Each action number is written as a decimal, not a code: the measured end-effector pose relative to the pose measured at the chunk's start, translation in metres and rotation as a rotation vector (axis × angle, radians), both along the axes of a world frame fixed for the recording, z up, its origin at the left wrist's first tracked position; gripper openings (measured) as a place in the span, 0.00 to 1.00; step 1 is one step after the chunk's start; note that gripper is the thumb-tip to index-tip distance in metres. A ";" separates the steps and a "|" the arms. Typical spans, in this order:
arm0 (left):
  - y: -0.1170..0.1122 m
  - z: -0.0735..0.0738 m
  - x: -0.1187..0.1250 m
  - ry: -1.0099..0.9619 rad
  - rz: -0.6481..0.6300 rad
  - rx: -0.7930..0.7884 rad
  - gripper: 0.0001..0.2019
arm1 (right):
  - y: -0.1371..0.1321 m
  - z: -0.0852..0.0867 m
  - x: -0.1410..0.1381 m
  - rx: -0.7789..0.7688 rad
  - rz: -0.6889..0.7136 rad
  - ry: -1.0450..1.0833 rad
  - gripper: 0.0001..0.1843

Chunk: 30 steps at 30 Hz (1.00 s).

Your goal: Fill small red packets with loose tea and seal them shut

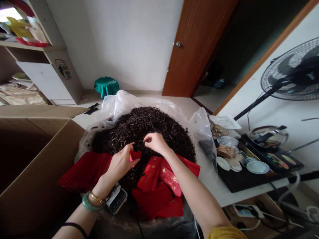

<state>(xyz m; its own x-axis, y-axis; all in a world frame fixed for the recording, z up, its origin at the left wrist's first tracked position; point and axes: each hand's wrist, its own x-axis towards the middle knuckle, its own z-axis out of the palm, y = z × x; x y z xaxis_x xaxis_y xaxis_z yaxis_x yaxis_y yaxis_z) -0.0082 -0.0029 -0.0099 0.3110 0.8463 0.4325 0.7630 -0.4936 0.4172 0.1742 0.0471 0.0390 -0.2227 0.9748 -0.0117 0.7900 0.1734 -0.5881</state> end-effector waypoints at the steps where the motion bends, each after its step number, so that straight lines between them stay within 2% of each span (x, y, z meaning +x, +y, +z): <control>1: 0.000 0.000 0.000 -0.001 0.002 0.002 0.21 | -0.002 0.010 0.000 -0.004 -0.007 0.035 0.10; 5: 0.000 0.001 0.001 0.012 0.012 -0.012 0.23 | -0.016 0.039 -0.011 -0.074 0.055 0.250 0.10; 7: -0.001 0.001 0.001 0.023 0.018 -0.025 0.22 | -0.022 0.046 -0.017 -0.086 0.066 0.311 0.13; 9: -0.001 0.001 0.001 0.022 0.018 -0.028 0.22 | -0.027 0.047 -0.018 -0.025 0.032 0.308 0.14; 11: -0.001 0.001 0.000 0.007 0.017 -0.015 0.22 | -0.034 0.043 -0.016 0.088 0.035 0.252 0.12; 14: 0.000 0.000 0.000 -0.023 -0.004 0.032 0.21 | -0.046 0.030 -0.010 0.224 0.178 0.038 0.12; 16: 0.000 -0.002 0.000 -0.044 -0.038 0.086 0.19 | -0.054 0.020 -0.007 0.234 0.255 -0.094 0.18; 18: -0.001 -0.003 0.002 -0.065 -0.066 0.141 0.18 | -0.060 0.012 -0.004 0.231 0.268 -0.121 0.17; 21: -0.003 -0.005 0.006 -0.094 -0.064 0.193 0.17 | -0.064 0.003 0.000 0.273 0.216 0.016 0.10; 24: -0.006 -0.006 0.010 -0.122 -0.056 0.253 0.16 | -0.066 -0.003 0.006 0.311 0.168 0.212 0.08; 27: -0.008 -0.008 0.014 -0.152 -0.055 0.309 0.15 | -0.069 -0.006 0.012 0.310 0.150 0.352 0.08; 30: -0.010 -0.011 0.017 -0.160 -0.039 0.315 0.15 | -0.071 -0.006 0.014 0.355 0.054 0.446 0.11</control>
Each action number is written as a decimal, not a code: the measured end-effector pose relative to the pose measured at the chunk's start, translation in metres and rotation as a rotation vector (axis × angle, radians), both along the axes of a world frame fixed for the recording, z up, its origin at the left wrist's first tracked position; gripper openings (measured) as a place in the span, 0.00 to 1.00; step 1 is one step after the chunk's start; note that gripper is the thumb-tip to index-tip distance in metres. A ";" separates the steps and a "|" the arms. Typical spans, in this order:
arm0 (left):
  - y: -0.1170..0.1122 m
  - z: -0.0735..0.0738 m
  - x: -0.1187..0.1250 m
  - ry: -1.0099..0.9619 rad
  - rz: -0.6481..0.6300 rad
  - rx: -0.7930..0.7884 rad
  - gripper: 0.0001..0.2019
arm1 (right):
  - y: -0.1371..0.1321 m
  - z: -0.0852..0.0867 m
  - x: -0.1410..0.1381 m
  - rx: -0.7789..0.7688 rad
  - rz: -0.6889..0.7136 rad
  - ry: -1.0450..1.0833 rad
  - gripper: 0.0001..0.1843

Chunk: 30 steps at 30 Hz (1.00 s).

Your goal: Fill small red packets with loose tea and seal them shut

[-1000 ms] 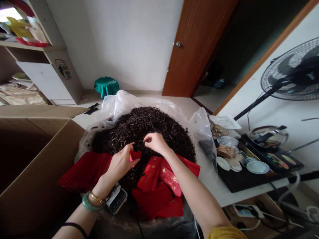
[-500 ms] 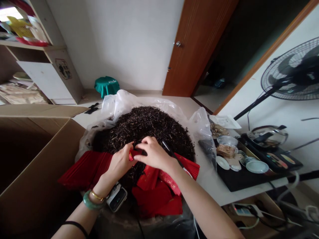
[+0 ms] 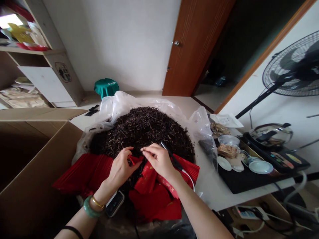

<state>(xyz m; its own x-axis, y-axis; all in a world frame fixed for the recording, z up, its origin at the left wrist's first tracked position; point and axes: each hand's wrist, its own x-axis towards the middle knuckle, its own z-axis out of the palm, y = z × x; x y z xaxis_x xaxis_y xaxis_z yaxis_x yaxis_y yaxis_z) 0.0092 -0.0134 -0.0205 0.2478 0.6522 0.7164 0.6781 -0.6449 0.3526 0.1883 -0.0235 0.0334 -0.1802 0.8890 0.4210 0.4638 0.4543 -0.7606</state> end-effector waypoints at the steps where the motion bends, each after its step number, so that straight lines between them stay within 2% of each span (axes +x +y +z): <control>1: -0.001 -0.001 0.001 0.000 0.002 0.000 0.16 | 0.000 0.000 0.000 0.020 -0.041 0.022 0.11; 3: -0.002 -0.002 0.003 0.005 -0.005 0.013 0.16 | -0.002 0.001 -0.002 0.056 -0.077 0.003 0.12; 6: -0.004 -0.004 0.005 0.009 -0.011 0.047 0.16 | -0.006 0.002 -0.006 0.087 -0.046 -0.114 0.10; 11: -0.005 -0.005 0.002 0.006 0.054 0.030 0.15 | -0.013 0.001 -0.015 0.215 -0.020 -0.322 0.09; 14: -0.006 -0.002 0.001 0.032 0.079 -0.014 0.16 | -0.013 -0.006 -0.018 0.171 -0.006 -0.490 0.06; 17: -0.006 0.007 -0.001 0.092 0.019 -0.081 0.19 | -0.010 -0.010 -0.015 0.079 -0.015 -0.536 0.10; 21: -0.003 0.020 -0.010 -0.039 -0.088 -0.220 0.30 | -0.010 0.001 -0.008 0.097 0.067 -0.451 0.13; 23: 0.001 0.024 -0.014 -0.100 -0.144 -0.331 0.31 | -0.011 0.008 -0.006 0.142 0.135 -0.373 0.13; 27: 0.006 0.022 -0.016 -0.157 -0.230 -0.632 0.14 | -0.015 0.015 -0.006 0.168 0.200 -0.231 0.14; 30: 0.006 0.019 -0.013 -0.233 -0.249 -0.744 0.13 | -0.016 0.013 -0.006 0.124 0.235 -0.248 0.16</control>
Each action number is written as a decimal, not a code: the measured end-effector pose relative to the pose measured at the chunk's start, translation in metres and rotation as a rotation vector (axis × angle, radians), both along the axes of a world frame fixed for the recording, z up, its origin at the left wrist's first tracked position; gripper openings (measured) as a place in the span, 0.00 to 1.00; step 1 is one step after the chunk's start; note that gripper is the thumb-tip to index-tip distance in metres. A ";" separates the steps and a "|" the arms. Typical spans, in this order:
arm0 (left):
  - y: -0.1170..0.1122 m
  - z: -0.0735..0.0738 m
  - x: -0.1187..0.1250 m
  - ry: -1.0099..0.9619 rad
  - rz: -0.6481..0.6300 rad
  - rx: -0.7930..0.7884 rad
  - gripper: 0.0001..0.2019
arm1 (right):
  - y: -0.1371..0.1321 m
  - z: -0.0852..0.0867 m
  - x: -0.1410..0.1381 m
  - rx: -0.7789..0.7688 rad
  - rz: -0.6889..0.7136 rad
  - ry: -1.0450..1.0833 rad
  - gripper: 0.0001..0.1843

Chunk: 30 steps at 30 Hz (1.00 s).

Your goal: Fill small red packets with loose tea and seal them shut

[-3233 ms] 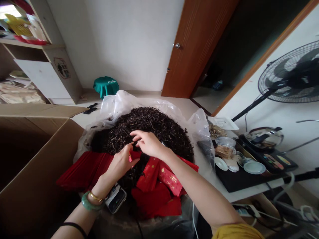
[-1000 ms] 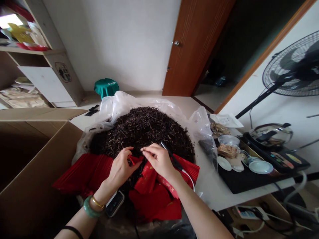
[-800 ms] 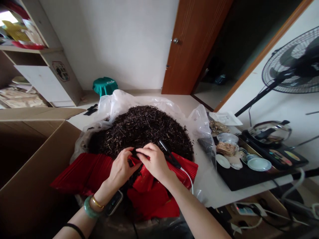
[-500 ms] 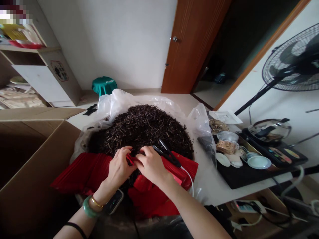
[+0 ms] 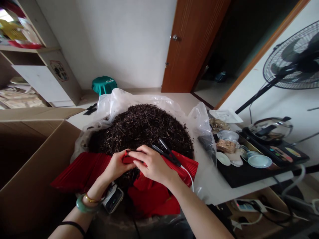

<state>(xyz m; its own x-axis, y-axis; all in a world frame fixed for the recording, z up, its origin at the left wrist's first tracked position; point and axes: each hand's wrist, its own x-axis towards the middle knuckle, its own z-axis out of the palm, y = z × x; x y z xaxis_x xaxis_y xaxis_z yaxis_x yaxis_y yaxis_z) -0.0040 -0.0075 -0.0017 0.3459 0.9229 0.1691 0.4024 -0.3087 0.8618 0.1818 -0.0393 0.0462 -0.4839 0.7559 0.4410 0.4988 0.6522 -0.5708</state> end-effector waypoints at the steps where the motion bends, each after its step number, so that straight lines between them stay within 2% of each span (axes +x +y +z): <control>1: -0.001 0.000 0.001 -0.012 -0.003 -0.004 0.13 | 0.000 -0.001 0.000 -0.021 0.002 -0.024 0.14; 4: -0.004 0.002 0.004 0.017 -0.039 -0.002 0.11 | 0.001 -0.003 0.000 -0.064 -0.026 -0.090 0.11; 7: -0.006 0.005 0.006 0.083 -0.085 -0.010 0.08 | 0.002 -0.004 0.000 -0.068 -0.043 -0.104 0.13; 13: -0.006 0.003 0.006 0.111 -0.034 0.015 0.15 | 0.002 -0.002 0.001 -0.109 -0.077 0.071 0.10; 16: -0.006 0.002 0.005 0.100 -0.031 0.029 0.16 | 0.003 -0.002 0.002 -0.193 -0.066 0.132 0.09; 20: -0.007 0.001 0.005 0.080 0.004 0.034 0.17 | 0.007 -0.004 0.004 -0.288 -0.151 0.301 0.11; 22: -0.007 -0.001 0.005 0.044 0.014 0.046 0.17 | 0.008 -0.007 0.002 -0.260 -0.215 0.428 0.13; 26: -0.008 -0.006 0.007 -0.046 0.033 0.055 0.17 | 0.003 -0.019 -0.009 -0.104 -0.383 0.620 0.12; 30: -0.009 -0.006 0.009 -0.089 0.091 0.052 0.18 | 0.002 -0.026 -0.014 -0.032 -0.413 0.505 0.08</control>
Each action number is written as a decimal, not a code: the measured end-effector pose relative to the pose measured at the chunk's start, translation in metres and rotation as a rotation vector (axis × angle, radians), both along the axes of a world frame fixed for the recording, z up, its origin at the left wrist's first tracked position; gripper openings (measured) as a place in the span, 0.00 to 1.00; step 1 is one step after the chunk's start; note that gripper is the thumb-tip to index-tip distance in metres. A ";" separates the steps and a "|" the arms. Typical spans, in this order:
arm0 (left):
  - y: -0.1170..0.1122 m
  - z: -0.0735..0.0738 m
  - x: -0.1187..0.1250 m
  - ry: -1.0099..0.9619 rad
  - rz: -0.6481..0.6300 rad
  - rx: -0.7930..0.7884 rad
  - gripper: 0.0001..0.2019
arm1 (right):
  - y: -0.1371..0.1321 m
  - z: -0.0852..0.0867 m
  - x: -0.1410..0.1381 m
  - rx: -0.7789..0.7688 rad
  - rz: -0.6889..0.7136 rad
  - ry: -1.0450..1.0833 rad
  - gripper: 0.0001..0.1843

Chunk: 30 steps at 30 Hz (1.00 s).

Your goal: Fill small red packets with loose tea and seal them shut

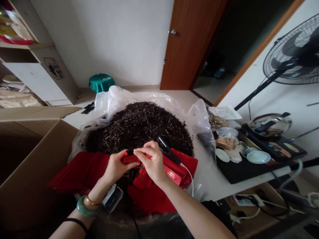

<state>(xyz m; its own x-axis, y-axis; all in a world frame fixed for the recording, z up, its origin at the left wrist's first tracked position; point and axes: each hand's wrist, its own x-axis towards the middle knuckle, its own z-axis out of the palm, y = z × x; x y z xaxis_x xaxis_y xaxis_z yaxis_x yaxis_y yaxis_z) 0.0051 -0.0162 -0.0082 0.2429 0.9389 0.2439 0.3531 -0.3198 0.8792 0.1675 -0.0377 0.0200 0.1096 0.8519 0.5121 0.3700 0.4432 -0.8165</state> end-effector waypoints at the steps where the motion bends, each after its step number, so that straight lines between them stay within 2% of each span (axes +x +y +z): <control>1: 0.000 0.001 0.000 0.000 0.016 -0.001 0.18 | 0.001 0.001 0.002 -0.010 0.016 -0.065 0.06; 4: 0.000 0.004 0.001 0.014 0.046 0.000 0.17 | 0.004 0.011 0.011 0.019 0.059 -0.288 0.02; 9: -0.001 0.004 0.003 0.026 0.042 -0.036 0.16 | -0.001 0.026 0.018 0.203 0.066 -0.620 0.06; 13: -0.002 0.002 0.005 0.027 0.073 -0.047 0.16 | -0.003 0.028 0.016 0.273 0.042 -0.673 0.07; 15: -0.003 0.002 0.006 0.037 0.094 -0.029 0.16 | -0.003 0.027 0.016 0.289 0.077 -0.680 0.04; 19: -0.007 -0.001 0.010 0.041 0.094 -0.005 0.12 | 0.000 0.023 0.014 0.209 0.201 -0.696 0.04; 21: -0.008 -0.002 0.012 0.009 0.103 0.025 0.14 | 0.001 0.020 0.014 0.188 0.231 -0.729 0.05; 24: -0.006 0.002 0.009 -0.014 -0.005 0.156 0.21 | 0.002 0.017 0.016 0.196 0.225 -0.784 0.06; 27: -0.002 0.014 -0.003 0.082 -0.224 0.251 0.12 | 0.003 0.017 0.017 0.221 0.230 -0.812 0.06; 30: 0.002 0.025 -0.015 0.183 -0.242 0.248 0.06 | 0.003 0.018 0.018 0.270 0.297 -0.764 0.06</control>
<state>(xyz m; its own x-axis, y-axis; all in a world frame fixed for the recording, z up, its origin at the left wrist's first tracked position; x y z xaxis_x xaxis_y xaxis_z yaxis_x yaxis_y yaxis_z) -0.0102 -0.0141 0.0164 0.5110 0.7668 0.3885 0.3853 -0.6083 0.6939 0.1855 -0.0344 0.0381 -0.5553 0.6290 0.5441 0.6129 0.7517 -0.2435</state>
